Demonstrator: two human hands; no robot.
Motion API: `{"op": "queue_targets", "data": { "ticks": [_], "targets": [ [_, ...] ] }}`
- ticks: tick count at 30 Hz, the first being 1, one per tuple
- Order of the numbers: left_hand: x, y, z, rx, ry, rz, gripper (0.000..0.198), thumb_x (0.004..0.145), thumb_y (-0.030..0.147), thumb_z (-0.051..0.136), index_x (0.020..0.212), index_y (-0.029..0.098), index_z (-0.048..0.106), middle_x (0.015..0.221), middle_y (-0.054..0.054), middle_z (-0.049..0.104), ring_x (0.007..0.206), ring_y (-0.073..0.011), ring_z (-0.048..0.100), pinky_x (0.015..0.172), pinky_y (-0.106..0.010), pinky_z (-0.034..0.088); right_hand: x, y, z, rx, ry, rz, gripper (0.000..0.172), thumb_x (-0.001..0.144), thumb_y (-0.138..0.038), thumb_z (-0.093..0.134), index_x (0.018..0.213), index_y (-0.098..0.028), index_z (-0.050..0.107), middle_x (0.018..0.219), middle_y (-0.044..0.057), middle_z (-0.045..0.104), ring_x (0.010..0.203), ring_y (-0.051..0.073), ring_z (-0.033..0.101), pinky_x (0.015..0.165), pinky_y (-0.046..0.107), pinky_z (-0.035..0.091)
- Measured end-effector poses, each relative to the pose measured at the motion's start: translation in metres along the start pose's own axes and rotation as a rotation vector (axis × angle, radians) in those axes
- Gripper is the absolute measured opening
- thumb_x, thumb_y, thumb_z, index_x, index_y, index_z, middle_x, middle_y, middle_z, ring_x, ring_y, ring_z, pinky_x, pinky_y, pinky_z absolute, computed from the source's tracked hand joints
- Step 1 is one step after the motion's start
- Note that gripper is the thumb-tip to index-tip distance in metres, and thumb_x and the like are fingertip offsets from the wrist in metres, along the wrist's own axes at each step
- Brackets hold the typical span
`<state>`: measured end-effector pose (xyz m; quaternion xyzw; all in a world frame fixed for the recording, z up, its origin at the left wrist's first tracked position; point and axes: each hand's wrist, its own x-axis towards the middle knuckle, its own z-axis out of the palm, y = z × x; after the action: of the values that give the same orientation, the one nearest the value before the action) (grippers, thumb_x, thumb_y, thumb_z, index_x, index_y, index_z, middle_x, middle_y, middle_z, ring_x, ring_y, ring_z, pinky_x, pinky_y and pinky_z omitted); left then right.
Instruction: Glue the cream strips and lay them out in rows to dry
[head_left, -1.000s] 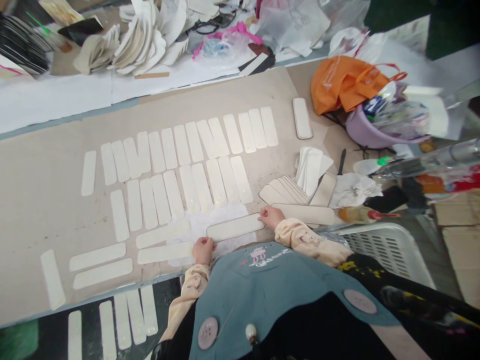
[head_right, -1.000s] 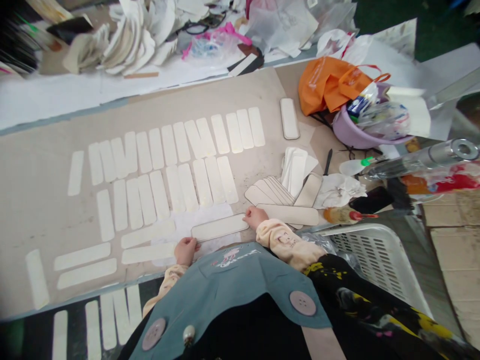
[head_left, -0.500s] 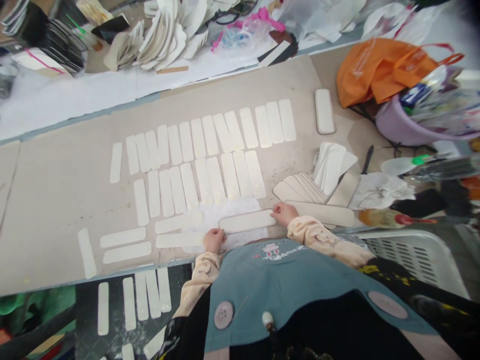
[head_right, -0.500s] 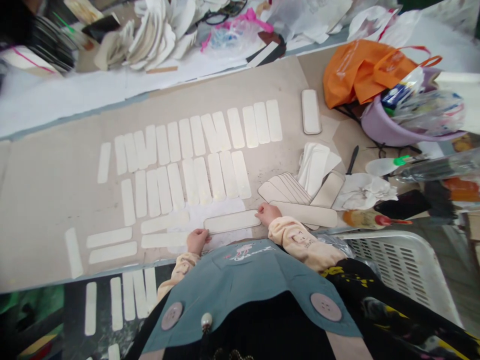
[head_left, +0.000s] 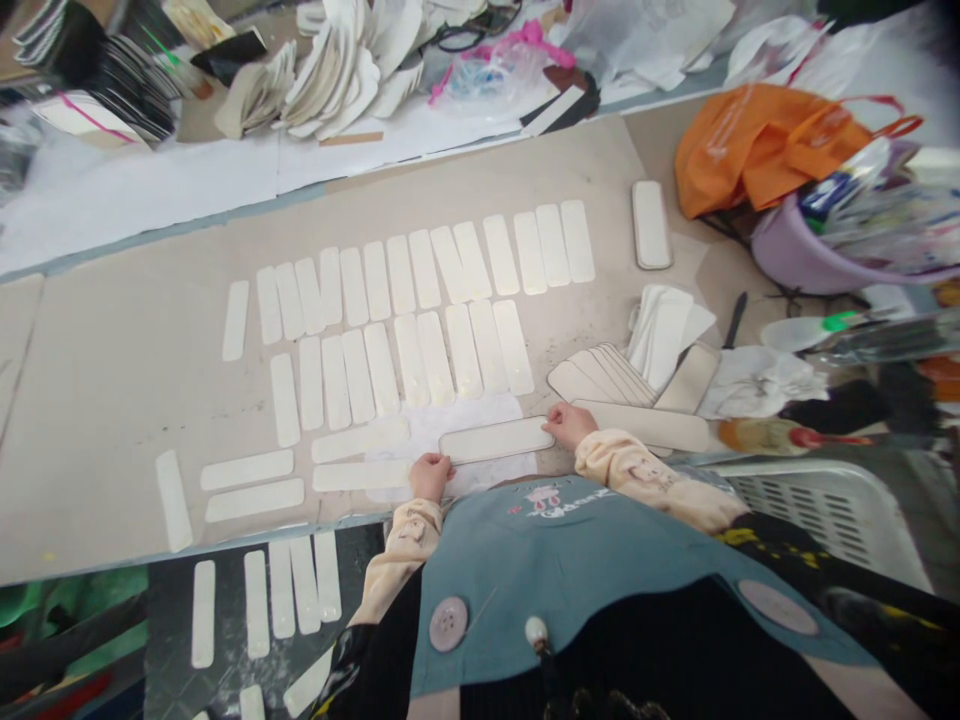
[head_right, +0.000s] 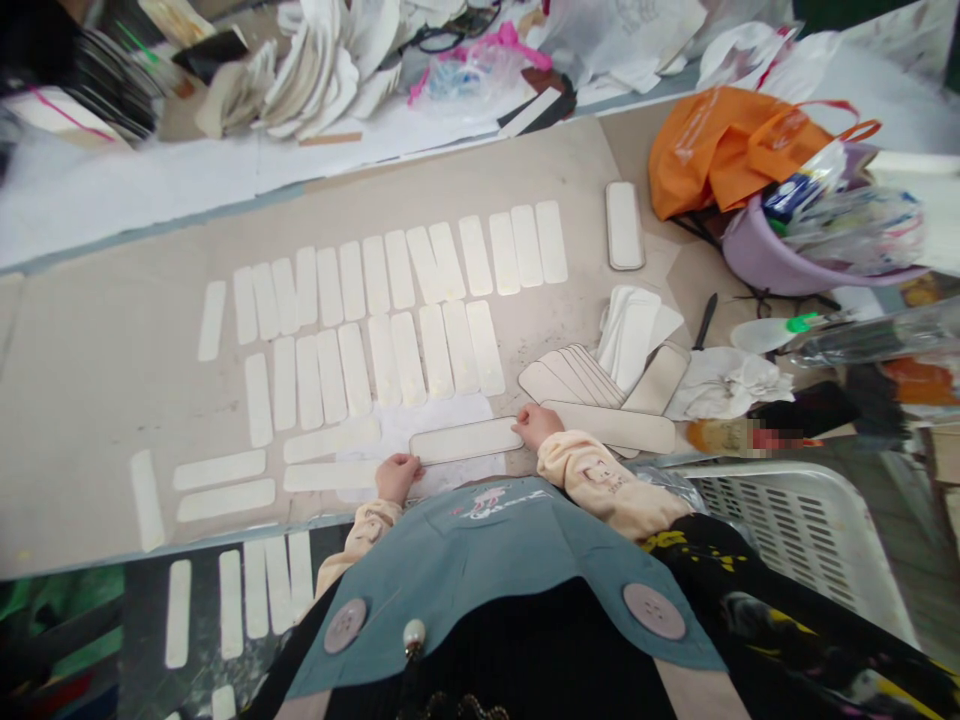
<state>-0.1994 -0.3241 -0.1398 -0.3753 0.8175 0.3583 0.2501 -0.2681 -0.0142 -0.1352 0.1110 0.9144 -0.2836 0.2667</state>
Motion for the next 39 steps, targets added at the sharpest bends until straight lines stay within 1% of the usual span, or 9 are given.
{"op": "queue_targets", "data": {
  "ticks": [6, 11, 20, 27, 33, 36, 37, 38, 39],
  "targets": [
    [-0.002, 0.002, -0.003, 0.019, -0.006, 0.01, 0.02, 0.07, 0.032, 0.054, 0.076, 0.017, 0.064, 0.06, -0.004, 0.069, 0.065, -0.0177, 0.067, 0.064, -0.026, 0.05, -0.003, -0.003, -0.002, -0.005, 0.006, 0.006, 0.014, 0.07, -0.027, 0.071, 0.075, -0.019, 0.061, 0.074, -0.001, 0.064, 0.072, 0.014, 0.058, 0.064, 0.023, 0.04],
    [-0.003, 0.003, -0.005, 0.002, -0.024, 0.034, 0.023, 0.072, 0.035, 0.053, 0.077, 0.015, 0.064, 0.064, -0.005, 0.07, 0.065, -0.0187, 0.067, 0.063, -0.027, 0.05, -0.001, -0.001, 0.002, -0.015, 0.023, 0.007, 0.013, 0.07, -0.027, 0.071, 0.076, -0.02, 0.061, 0.075, -0.002, 0.064, 0.073, 0.014, 0.058, 0.065, 0.023, 0.04],
    [0.005, -0.003, -0.003, -0.002, -0.038, 0.041, 0.025, 0.07, 0.039, 0.053, 0.075, 0.017, 0.063, 0.059, -0.004, 0.068, 0.062, -0.0191, 0.067, 0.061, -0.027, 0.05, 0.002, -0.002, 0.005, -0.053, 0.026, 0.014, 0.014, 0.071, -0.028, 0.071, 0.077, -0.021, 0.061, 0.077, -0.002, 0.064, 0.074, 0.014, 0.057, 0.065, 0.023, 0.039],
    [0.01, -0.007, -0.002, 0.012, -0.053, 0.057, 0.025, 0.069, 0.04, 0.053, 0.073, 0.017, 0.063, 0.062, -0.004, 0.069, 0.065, -0.0191, 0.067, 0.062, -0.027, 0.05, 0.003, -0.003, 0.006, -0.135, 0.006, -0.014, 0.013, 0.074, -0.028, 0.067, 0.082, -0.021, 0.06, 0.078, 0.0, 0.063, 0.075, 0.015, 0.056, 0.066, 0.024, 0.037],
    [0.009, -0.007, -0.002, 0.009, -0.06, 0.054, 0.024, 0.07, 0.04, 0.053, 0.074, 0.018, 0.062, 0.058, -0.003, 0.068, 0.061, -0.0177, 0.066, 0.06, -0.026, 0.049, -0.004, -0.01, -0.003, -0.217, 0.029, -0.054, 0.014, 0.075, -0.03, 0.065, 0.082, -0.019, 0.059, 0.076, 0.004, 0.061, 0.073, 0.018, 0.056, 0.066, 0.026, 0.039],
    [0.005, -0.004, -0.004, 0.013, -0.063, 0.046, 0.024, 0.07, 0.04, 0.053, 0.075, 0.019, 0.061, 0.057, -0.002, 0.067, 0.06, -0.0176, 0.066, 0.06, -0.026, 0.049, -0.016, -0.019, -0.008, -0.229, 0.095, -0.11, 0.013, 0.084, -0.03, 0.055, 0.088, -0.018, 0.059, 0.085, 0.007, 0.061, 0.082, 0.019, 0.056, 0.073, 0.028, 0.041],
    [0.004, -0.003, -0.005, 0.017, -0.066, 0.046, 0.024, 0.07, 0.04, 0.053, 0.075, 0.019, 0.061, 0.057, -0.002, 0.067, 0.059, -0.0176, 0.066, 0.06, -0.026, 0.049, -0.021, -0.024, -0.007, -0.221, 0.127, -0.179, 0.015, 0.087, -0.029, 0.051, 0.09, -0.018, 0.059, 0.09, 0.008, 0.061, 0.086, 0.019, 0.055, 0.077, 0.028, 0.041],
    [0.003, -0.001, -0.006, 0.022, -0.069, 0.048, 0.024, 0.071, 0.04, 0.053, 0.075, 0.019, 0.061, 0.057, -0.002, 0.067, 0.06, -0.0176, 0.066, 0.061, -0.026, 0.049, -0.025, -0.029, -0.004, -0.204, 0.154, -0.289, 0.017, 0.089, -0.029, 0.047, 0.093, -0.017, 0.059, 0.094, 0.009, 0.06, 0.091, 0.019, 0.054, 0.081, 0.029, 0.041],
    [0.002, 0.0, -0.007, 0.03, -0.071, 0.053, 0.024, 0.071, 0.041, 0.053, 0.076, 0.019, 0.061, 0.057, -0.002, 0.068, 0.06, -0.0178, 0.066, 0.062, -0.026, 0.049, -0.029, -0.036, 0.002, -0.183, 0.169, -0.438, 0.019, 0.091, -0.028, 0.045, 0.097, -0.016, 0.06, 0.098, 0.01, 0.06, 0.094, 0.019, 0.053, 0.085, 0.03, 0.041]
  ]
}}
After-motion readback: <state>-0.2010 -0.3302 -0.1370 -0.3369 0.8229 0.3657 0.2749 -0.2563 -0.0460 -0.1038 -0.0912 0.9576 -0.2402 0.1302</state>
